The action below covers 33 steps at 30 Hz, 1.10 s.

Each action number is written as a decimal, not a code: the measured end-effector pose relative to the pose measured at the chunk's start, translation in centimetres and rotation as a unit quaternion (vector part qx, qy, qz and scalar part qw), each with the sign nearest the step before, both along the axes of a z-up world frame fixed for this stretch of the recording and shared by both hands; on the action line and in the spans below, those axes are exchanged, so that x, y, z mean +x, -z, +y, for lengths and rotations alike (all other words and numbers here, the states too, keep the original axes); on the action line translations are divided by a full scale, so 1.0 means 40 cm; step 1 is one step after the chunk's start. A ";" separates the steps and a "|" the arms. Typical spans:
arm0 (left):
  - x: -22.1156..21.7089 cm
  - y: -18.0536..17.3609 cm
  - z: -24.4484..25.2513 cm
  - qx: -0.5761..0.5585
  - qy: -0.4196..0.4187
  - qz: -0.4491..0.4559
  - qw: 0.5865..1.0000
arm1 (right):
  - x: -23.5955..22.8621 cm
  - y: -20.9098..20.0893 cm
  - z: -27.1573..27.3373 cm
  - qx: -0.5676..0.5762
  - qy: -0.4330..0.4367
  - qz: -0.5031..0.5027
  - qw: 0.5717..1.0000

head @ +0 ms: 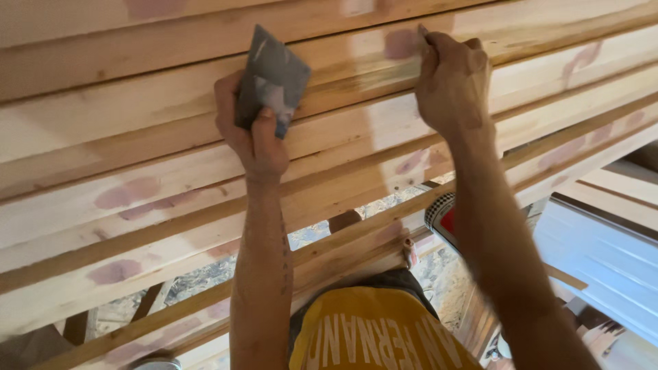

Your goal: The person sands wooden beams using sandpaper and applies wood filler into cracks using a putty knife, after mixing the filler on a handheld palette.

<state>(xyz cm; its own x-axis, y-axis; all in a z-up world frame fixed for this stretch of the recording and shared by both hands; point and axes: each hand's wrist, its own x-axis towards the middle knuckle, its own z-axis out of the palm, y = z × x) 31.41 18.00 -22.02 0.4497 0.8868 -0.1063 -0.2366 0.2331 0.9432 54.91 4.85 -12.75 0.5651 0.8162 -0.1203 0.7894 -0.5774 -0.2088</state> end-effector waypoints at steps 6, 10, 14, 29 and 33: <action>0.014 0.013 -0.008 -0.007 -0.029 -0.008 1.000 | -0.120 0.008 0.077 -0.059 -0.013 0.080 0.995; 0.033 0.027 -0.011 -0.024 -0.052 -0.034 0.998 | -0.103 -0.084 0.004 -0.070 0.004 0.156 0.985; -0.003 0.049 -0.010 0.009 -0.057 0.008 0.998 | -0.002 -0.154 -0.136 -0.030 -0.122 0.119 0.985; -0.084 0.149 0.006 -0.028 -0.147 0.006 0.989 | 0.368 0.092 -0.432 0.002 -0.100 -0.124 0.987; -0.130 0.174 0.012 -0.069 -0.190 0.042 0.978 | 0.416 0.074 -0.469 -0.021 -0.078 -0.023 0.996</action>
<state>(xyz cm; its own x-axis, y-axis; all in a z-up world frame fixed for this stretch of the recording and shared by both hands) 26.21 18.48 -28.99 0.0741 0.9630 -0.2593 -0.2542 0.2696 0.9288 71.55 -13.91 -15.71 0.4380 0.8890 -0.1334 0.8783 -0.4548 -0.1475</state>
